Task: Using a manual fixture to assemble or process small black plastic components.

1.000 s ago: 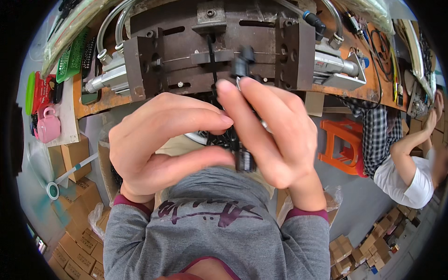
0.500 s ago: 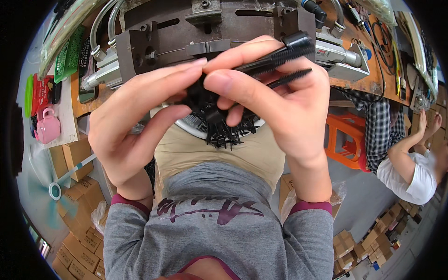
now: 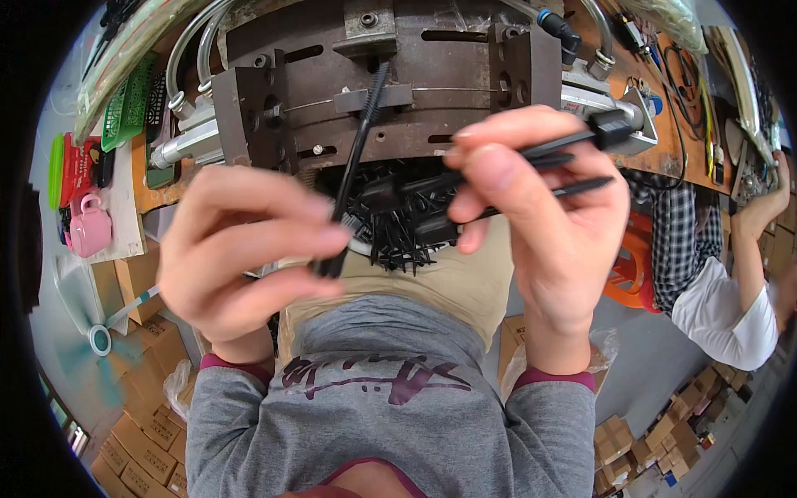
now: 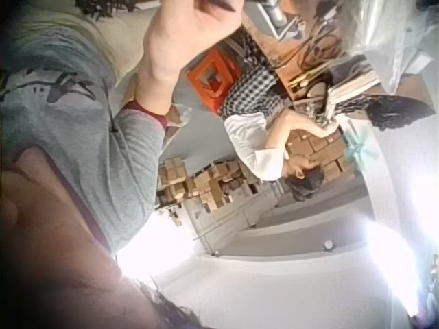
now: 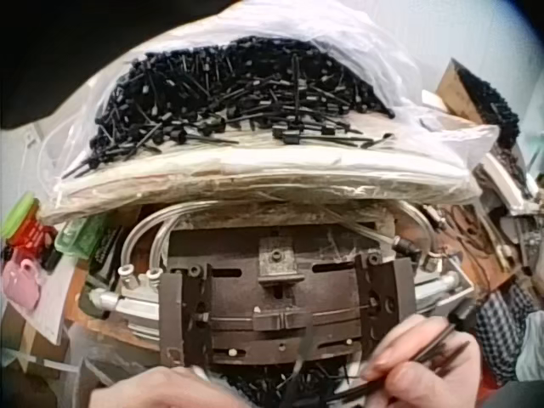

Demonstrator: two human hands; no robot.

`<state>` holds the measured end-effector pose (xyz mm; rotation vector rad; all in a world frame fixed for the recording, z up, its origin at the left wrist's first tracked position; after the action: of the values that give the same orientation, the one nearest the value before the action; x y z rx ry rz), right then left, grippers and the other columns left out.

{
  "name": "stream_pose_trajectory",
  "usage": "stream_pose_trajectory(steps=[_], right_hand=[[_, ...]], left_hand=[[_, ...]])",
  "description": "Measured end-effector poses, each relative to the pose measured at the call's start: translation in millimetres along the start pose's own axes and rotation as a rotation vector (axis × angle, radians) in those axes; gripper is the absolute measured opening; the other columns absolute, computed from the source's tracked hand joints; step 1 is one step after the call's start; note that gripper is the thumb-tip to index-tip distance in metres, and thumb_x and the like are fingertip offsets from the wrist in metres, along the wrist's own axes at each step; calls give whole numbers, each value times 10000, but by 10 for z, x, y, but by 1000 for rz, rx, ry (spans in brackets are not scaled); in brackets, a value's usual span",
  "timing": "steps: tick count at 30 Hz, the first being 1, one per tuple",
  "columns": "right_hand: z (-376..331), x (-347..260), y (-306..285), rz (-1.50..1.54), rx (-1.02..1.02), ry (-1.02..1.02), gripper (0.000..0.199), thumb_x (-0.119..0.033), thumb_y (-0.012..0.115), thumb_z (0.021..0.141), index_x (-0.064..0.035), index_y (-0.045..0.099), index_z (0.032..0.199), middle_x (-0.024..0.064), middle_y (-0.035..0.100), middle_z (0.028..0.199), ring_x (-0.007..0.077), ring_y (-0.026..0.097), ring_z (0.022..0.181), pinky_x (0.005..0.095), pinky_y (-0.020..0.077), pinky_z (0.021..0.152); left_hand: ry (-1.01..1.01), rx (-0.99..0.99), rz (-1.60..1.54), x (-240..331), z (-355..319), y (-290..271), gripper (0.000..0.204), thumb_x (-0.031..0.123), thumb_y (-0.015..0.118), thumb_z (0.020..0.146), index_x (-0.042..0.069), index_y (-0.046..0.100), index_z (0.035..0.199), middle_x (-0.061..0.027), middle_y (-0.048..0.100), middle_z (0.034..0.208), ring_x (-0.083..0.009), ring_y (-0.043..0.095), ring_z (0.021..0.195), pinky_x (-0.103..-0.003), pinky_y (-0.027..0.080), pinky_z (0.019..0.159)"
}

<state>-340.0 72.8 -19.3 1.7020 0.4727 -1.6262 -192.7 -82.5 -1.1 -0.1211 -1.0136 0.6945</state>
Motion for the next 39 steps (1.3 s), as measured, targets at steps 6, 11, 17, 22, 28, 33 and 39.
stream_pose_trajectory(steps=[6, 11, 17, 22, 28, 33, 39], right_hand=[[-24, 12, -158, 49, 68, -98, 231, -149, 591, 1006, 76, 643, 1022, 202, 675, 951, 176, 663, 655, 260, 529, 467], [-63, 2, -157, -62, 75, -106, 252, -155, 558, 1021, 82, 640, 1006, 208, 655, 986, 184, 661, 670, 265, 535, 499], [-89, -18, -150, -76, 70, -103, 226, -133, 571, 1009, 81, 642, 995, 209, 650, 997, 183, 656, 670, 269, 537, 510], [-91, 7, -135, -33, 61, -64, 215, -123, 581, 1001, 83, 641, 993, 219, 652, 1002, 187, 661, 659, 265, 538, 501], [3, 38, 29, 183, -60, 51, 268, -178, 578, 1007, 84, 630, 991, 215, 668, 955, 169, 661, 615, 243, 528, 458], [46, -65, -214, -45, 193, -148, 304, -202, 559, 1026, 86, 646, 1068, 210, 678, 1016, 126, 636, 680, 215, 521, 479], [-35, -90, -147, -288, 266, -375, 250, -119, 621, 976, 83, 682, 1110, 185, 640, 1122, 164, 640, 795, 248, 547, 578]], left_hand=[[57, -2, 576, -205, -123, 425, 308, 51, 804, 673, 1, 702, 959, -151, 683, 1233, -273, 705, 873, -341, 580, 791], [-10, -40, 664, -190, -41, 453, 280, 66, 797, 694, 22, 706, 954, -132, 688, 1237, -225, 699, 790, -314, 559, 692], [-59, -81, 666, -188, -50, 424, 288, 79, 803, 693, 36, 712, 962, -116, 694, 1232, -198, 694, 773, -286, 532, 632], [-83, -14, 327, -163, -12, 350, 393, 95, 824, 690, 30, 729, 1066, -118, 703, 1214, -208, 709, 846, -292, 558, 691], [2, -41, -110, 78, 27, 175, 340, 95, 855, 694, -1, 760, 1006, -149, 741, 1003, -222, 716, 793, -296, 571, 635], [-13, -35, -3, 61, -100, 81, 340, 109, 884, 665, 16, 770, 971, -133, 719, 991, -196, 692, 786, -276, 568, 623], [-16, 57, 537, -207, -182, 432, 289, 100, 857, 643, 27, 726, 890, -163, 693, 1206, -157, 643, 656, -262, 510, 591]])
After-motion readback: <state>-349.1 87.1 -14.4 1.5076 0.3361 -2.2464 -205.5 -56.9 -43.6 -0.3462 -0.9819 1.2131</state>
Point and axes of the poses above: each hand's wrist, its own z-axis towards the middle knuckle, its own y-axis out of the palm, x = y × z, the point moved 4 cm from there along z, towards the middle knuckle
